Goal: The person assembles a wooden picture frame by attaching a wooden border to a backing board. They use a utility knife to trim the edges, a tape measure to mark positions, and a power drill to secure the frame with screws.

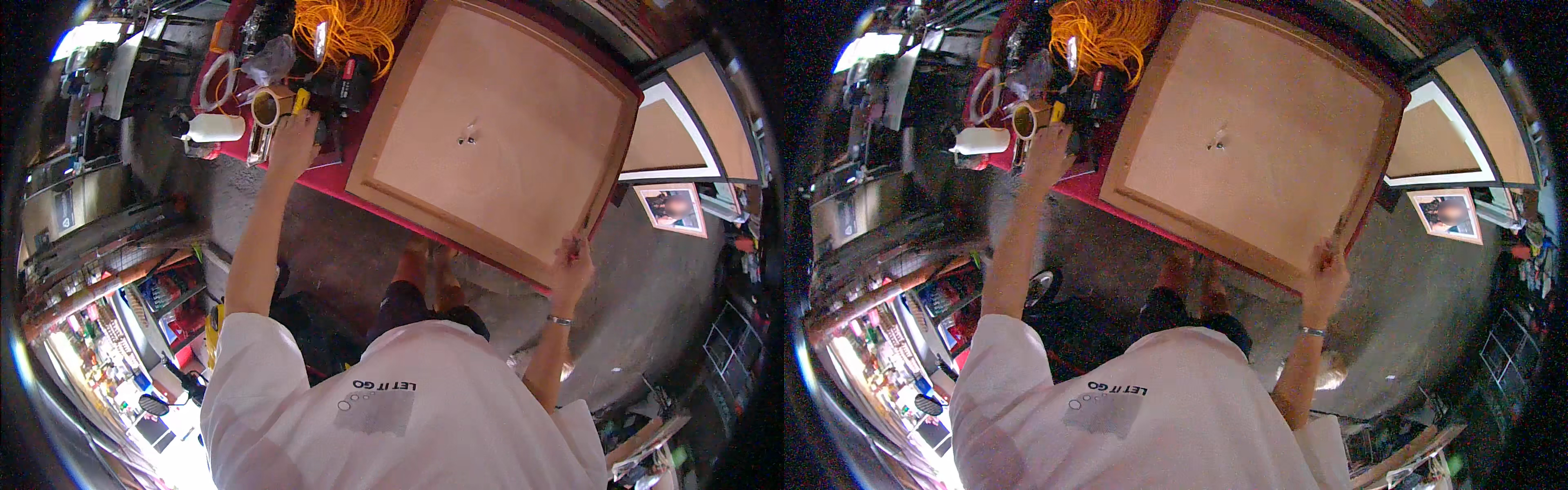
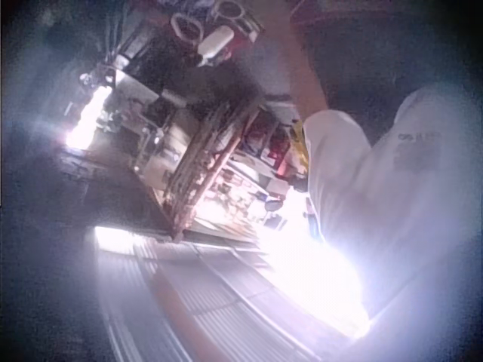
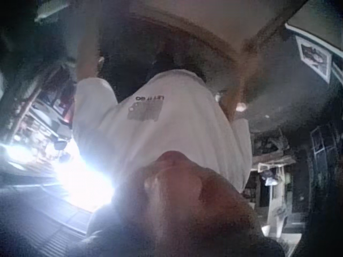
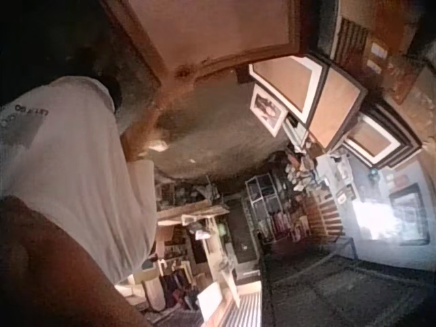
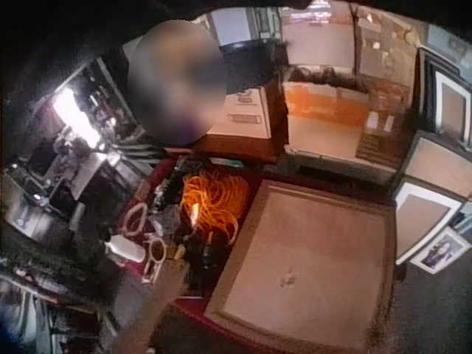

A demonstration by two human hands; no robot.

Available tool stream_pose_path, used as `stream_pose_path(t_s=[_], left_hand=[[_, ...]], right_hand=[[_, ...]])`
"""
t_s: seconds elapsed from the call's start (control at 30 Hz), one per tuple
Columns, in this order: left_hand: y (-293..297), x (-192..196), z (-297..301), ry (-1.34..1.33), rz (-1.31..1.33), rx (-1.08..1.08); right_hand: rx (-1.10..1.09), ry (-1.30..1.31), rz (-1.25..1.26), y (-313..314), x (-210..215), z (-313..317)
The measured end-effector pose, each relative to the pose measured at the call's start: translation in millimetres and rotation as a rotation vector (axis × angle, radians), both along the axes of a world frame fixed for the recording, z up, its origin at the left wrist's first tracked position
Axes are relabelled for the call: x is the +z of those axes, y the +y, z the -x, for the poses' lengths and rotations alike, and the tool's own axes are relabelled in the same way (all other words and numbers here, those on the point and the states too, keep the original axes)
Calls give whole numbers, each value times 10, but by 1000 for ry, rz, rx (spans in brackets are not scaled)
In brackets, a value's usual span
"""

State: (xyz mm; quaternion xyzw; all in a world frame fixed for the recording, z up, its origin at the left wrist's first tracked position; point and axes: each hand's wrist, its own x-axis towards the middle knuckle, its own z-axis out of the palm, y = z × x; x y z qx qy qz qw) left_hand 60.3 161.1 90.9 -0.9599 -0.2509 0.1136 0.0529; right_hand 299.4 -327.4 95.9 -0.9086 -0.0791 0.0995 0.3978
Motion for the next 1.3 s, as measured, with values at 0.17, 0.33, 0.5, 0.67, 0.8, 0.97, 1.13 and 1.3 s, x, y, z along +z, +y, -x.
stream_pose_path(t_s=[0.17,0.33,0.5,0.67,0.8,0.97,1.13,1.3], left_hand=[[-292,456,6,-509,47,395],[-814,891,555,-1736,1237,736],[-2150,578,325,-1505,1184,837],[-2773,280,209,-1292,1247,756],[-2355,48,430,-1145,986,703],[-1119,-199,650,-1025,665,762],[-694,-647,540,-922,507,545],[-742,-620,552,-958,498,587]], right_hand=[[-1,301,-227,456,263,483],[6,710,-618,851,512,1083],[330,1065,-697,1378,697,1410],[239,1122,-547,1202,361,1613],[92,1047,-423,764,262,1404],[-340,423,-292,-826,-256,732],[-385,440,19,-1222,-444,598],[-383,429,5,-1311,-614,622]])
